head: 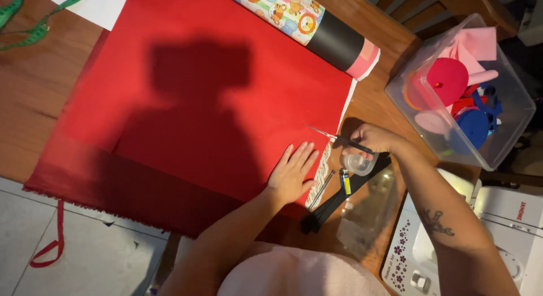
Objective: Measure and cut red fabric using a measuring tape, pen, and scissors on a work table.
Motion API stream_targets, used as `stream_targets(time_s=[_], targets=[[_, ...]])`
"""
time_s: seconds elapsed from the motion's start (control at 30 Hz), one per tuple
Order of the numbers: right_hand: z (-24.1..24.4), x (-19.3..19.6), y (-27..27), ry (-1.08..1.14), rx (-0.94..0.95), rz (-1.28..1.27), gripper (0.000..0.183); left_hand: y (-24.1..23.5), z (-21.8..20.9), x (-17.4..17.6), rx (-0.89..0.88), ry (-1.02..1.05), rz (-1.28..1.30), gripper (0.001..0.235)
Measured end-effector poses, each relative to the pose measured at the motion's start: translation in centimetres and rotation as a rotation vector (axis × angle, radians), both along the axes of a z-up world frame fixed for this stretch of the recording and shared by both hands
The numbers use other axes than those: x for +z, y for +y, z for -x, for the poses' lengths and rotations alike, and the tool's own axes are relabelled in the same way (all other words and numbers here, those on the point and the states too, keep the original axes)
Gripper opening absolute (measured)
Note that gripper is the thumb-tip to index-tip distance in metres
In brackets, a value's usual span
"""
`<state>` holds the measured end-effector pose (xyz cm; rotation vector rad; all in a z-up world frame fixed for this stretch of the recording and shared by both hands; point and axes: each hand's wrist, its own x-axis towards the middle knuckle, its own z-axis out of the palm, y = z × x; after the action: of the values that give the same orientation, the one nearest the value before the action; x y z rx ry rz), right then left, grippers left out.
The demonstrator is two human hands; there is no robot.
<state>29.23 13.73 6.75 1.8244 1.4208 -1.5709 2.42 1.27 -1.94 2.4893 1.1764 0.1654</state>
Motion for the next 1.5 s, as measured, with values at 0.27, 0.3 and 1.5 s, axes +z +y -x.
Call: stream_targets(time_s=[0.27, 0.3, 1.5], targets=[[0.6, -0.2, -0.1, -0.031, 0.030, -0.027, 0.032, -0.1, 0.0, 0.4, -0.091, 0.098, 0.088, 0.083], [1.0, 0.1, 0.0, -0.030, 0.030, -0.026, 0.032, -0.2, -0.1, 0.0, -0.090, 0.099, 0.090, 0.083], [6.2, 1.2, 1.8, 0.137, 0.015, -0.016, 0.042, -0.9, -0.7, -2.7, -0.066, 0.011, -0.080, 0.078]])
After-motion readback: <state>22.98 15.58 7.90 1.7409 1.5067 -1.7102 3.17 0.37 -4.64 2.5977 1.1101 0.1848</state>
